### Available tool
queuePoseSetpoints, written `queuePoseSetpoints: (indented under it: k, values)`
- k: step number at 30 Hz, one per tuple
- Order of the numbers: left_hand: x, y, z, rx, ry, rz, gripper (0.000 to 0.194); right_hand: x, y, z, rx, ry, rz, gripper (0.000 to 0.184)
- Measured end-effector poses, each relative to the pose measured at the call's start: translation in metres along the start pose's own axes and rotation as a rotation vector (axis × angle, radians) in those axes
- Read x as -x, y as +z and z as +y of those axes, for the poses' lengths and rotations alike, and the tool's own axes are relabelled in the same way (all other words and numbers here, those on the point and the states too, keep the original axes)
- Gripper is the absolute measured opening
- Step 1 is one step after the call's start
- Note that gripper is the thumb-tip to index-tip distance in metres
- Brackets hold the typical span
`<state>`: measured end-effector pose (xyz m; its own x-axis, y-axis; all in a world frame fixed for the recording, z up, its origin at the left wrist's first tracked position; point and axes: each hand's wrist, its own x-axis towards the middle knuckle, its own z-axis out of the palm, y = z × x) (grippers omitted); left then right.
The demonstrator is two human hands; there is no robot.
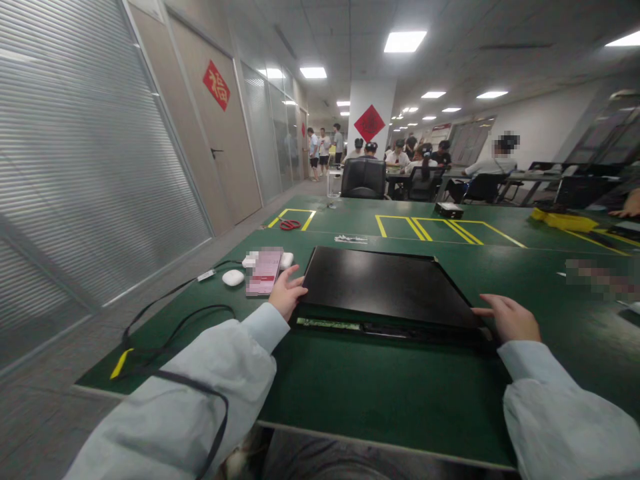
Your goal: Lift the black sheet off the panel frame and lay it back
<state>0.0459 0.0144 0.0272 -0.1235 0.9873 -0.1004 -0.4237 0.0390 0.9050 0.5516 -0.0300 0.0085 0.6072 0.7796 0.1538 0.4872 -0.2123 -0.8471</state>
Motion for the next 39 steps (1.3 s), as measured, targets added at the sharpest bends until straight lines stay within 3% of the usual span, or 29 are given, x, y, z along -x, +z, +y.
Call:
queuePoseSetpoints:
  k: [4,9,17,21,25,32,39]
  values:
    - [0.001,0.002,0.000,-0.005,0.004,0.008,0.099,0.008,0.002,-0.012,0.057,0.044,0.059,0.037]
    - [0.002,0.002,0.001,-0.011,0.007,-0.010,0.099,0.005,-0.001,-0.019,0.050,0.072,-0.064,0.043]
    - [-0.006,-0.004,-0.006,-0.099,0.065,-0.049,0.078,0.020,0.005,-0.030,0.058,0.044,0.039,0.034]
    - [-0.011,-0.011,-0.008,-0.184,0.142,-0.162,0.079,0.014,0.003,-0.026,0.086,0.043,0.038,0.034]
    - [-0.013,-0.016,-0.008,-0.328,0.221,-0.242,0.077,0.006,0.000,-0.018,0.068,0.082,-0.049,0.038]
    - [-0.014,-0.023,-0.013,-0.604,0.322,-0.268,0.067,0.013,0.004,-0.023,0.084,0.028,0.060,0.031]
    - [-0.017,-0.023,-0.015,-0.562,0.338,-0.285,0.068,0.007,0.007,-0.011,0.073,0.010,0.072,0.032]
